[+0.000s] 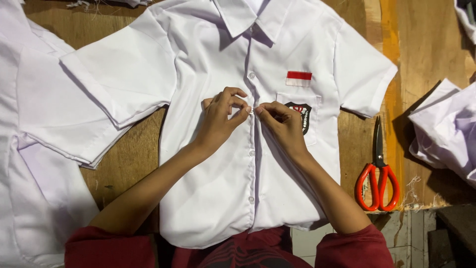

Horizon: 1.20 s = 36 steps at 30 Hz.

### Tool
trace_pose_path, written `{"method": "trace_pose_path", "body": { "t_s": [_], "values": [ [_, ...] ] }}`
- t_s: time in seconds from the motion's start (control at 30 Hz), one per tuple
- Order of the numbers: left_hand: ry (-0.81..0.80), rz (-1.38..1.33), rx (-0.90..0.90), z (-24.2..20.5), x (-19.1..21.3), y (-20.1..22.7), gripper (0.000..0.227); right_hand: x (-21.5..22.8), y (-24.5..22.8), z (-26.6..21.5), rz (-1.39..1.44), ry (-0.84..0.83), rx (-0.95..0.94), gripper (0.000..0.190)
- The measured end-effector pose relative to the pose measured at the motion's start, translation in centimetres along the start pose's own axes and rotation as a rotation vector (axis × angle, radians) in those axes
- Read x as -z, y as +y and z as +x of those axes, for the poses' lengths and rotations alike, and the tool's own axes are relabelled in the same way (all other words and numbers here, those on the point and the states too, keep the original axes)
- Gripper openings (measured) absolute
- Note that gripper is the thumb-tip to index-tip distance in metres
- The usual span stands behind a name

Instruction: Buttoning and folding a white school uniform shirt on a wooden work table.

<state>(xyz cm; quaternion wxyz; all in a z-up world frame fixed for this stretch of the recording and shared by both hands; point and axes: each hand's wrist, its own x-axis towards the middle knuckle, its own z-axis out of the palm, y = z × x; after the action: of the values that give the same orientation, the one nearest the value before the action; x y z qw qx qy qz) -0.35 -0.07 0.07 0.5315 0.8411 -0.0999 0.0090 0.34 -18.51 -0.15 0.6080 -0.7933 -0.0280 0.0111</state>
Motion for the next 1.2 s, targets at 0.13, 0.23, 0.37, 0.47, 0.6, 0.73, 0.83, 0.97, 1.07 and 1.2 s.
{"method": "trace_pose_path", "body": {
  "t_s": [0.13, 0.23, 0.37, 0.47, 0.6, 0.73, 0.83, 0.97, 1.07, 1.2],
  "values": [
    [0.009, -0.019, 0.002, 0.1, -0.1, -0.3, 0.024, 0.0, 0.1, 0.1, -0.017, -0.010, -0.004, 0.006],
    [-0.004, -0.041, 0.014, 0.0, -0.1, -0.2, 0.024, 0.4, -0.3, 0.2, -0.012, -0.048, -0.097, 0.005],
    [0.002, -0.024, 0.008, 0.0, -0.3, -0.3, 0.024, 1.0, -0.5, 0.2, 0.029, -0.098, -0.157, 0.008],
    [0.000, -0.023, 0.008, 0.0, -0.1, 0.0, 0.023, 1.6, -0.1, 0.4, 0.041, -0.150, -0.143, 0.012],
    [-0.017, 0.012, -0.003, 0.0, 0.1, 0.0, 0.024, 2.0, 0.2, 0.9, -0.074, -0.186, 0.012, 0.012],
    [-0.010, 0.000, -0.006, -0.1, 0.1, 0.3, 0.023, 1.8, 0.8, 1.1, -0.055, -0.174, -0.026, 0.011],
    [-0.003, -0.004, -0.006, -0.1, 0.0, 0.2, 0.024, 1.8, 1.2, 1.2, -0.011, -0.155, -0.060, 0.012],
    [0.009, -0.034, 0.014, 0.1, -0.2, -0.5, 0.024, 1.6, 0.5, 1.3, 0.008, -0.151, -0.067, 0.012],
    [-0.006, -0.049, 0.035, 0.2, 0.0, -0.7, 0.024, 1.6, 0.4, 1.4, -0.007, -0.161, -0.054, 0.013],
    [-0.019, -0.030, 0.044, 0.3, 0.1, -0.7, 0.023, 1.4, -0.2, 1.2, -0.043, -0.161, -0.072, 0.013]
  ]
}}
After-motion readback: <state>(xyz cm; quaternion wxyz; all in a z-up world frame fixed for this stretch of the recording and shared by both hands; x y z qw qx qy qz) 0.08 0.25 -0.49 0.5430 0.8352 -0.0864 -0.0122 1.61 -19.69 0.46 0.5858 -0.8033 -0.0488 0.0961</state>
